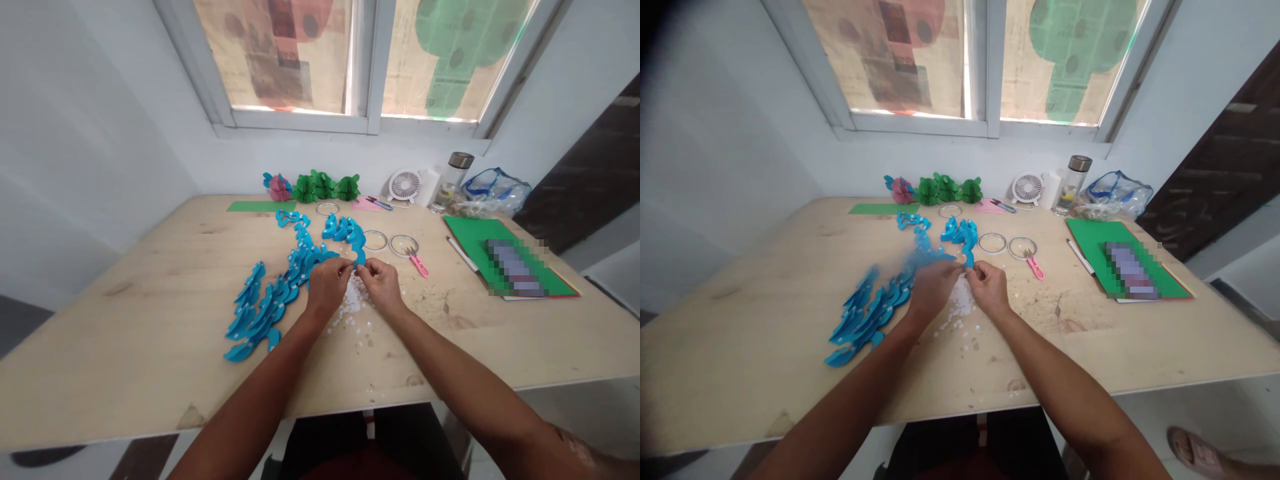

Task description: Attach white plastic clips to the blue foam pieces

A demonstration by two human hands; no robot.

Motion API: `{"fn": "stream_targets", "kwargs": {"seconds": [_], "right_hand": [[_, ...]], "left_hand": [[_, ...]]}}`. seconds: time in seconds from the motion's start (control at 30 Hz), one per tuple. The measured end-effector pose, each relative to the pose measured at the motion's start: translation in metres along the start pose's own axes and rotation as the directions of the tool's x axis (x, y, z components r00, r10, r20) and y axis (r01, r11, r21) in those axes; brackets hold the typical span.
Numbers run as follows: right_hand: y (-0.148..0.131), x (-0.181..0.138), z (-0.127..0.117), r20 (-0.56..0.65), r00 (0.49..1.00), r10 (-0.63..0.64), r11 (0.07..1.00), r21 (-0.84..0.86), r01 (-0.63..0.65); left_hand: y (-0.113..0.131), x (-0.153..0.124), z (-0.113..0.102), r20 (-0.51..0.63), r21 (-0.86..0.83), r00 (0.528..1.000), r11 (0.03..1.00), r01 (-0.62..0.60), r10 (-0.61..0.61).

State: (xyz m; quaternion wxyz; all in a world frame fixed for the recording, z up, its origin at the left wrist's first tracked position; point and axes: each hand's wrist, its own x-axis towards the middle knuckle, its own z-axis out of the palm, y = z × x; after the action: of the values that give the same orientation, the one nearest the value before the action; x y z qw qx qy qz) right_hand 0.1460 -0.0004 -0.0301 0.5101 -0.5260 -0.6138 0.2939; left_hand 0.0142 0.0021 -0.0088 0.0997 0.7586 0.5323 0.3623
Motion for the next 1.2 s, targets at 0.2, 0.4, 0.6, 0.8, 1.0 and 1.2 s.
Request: {"fn": "stream_targets", "kwargs": {"seconds": [0.2,0.4,0.6,0.8,1.0,1.2], "right_hand": [[-0.001,0.000,-0.001,-0.004,1.000,0.010,1.000,-0.005,-0.010],[0.001,0.000,0.000,-0.002,1.000,0.025,1.000,0.005,-0.025],[-0.001,0.001,0.000,-0.018,0.999,0.030,1.000,0.003,-0.030],[-0.001,0.002,-0.001,-0.002,0.998,0.061,0.998,0.035,-0.061],[0.004,0.003,0.000,0.039,0.994,0.099,0.988,0.117,-0.103],[0.006,0.004,0.000,0.064,0.993,0.102,0.982,0.150,-0.111]], "left_hand": [[-0.001,0.001,0.002,-0.018,-0.100,0.998,0.994,0.054,-0.056],[0.004,0.002,-0.001,-0.013,-0.177,0.987,0.972,0.153,-0.158],[0.002,0.001,0.001,-0.011,-0.160,0.992,0.980,0.121,-0.124],[-0.003,0.001,0.002,-0.017,0.013,0.999,0.999,-0.045,0.046],[-0.012,0.005,-0.002,0.028,0.146,0.970,0.959,-0.242,0.240],[-0.018,0.006,-0.006,0.053,0.182,0.932,0.914,-0.363,0.360]]}}
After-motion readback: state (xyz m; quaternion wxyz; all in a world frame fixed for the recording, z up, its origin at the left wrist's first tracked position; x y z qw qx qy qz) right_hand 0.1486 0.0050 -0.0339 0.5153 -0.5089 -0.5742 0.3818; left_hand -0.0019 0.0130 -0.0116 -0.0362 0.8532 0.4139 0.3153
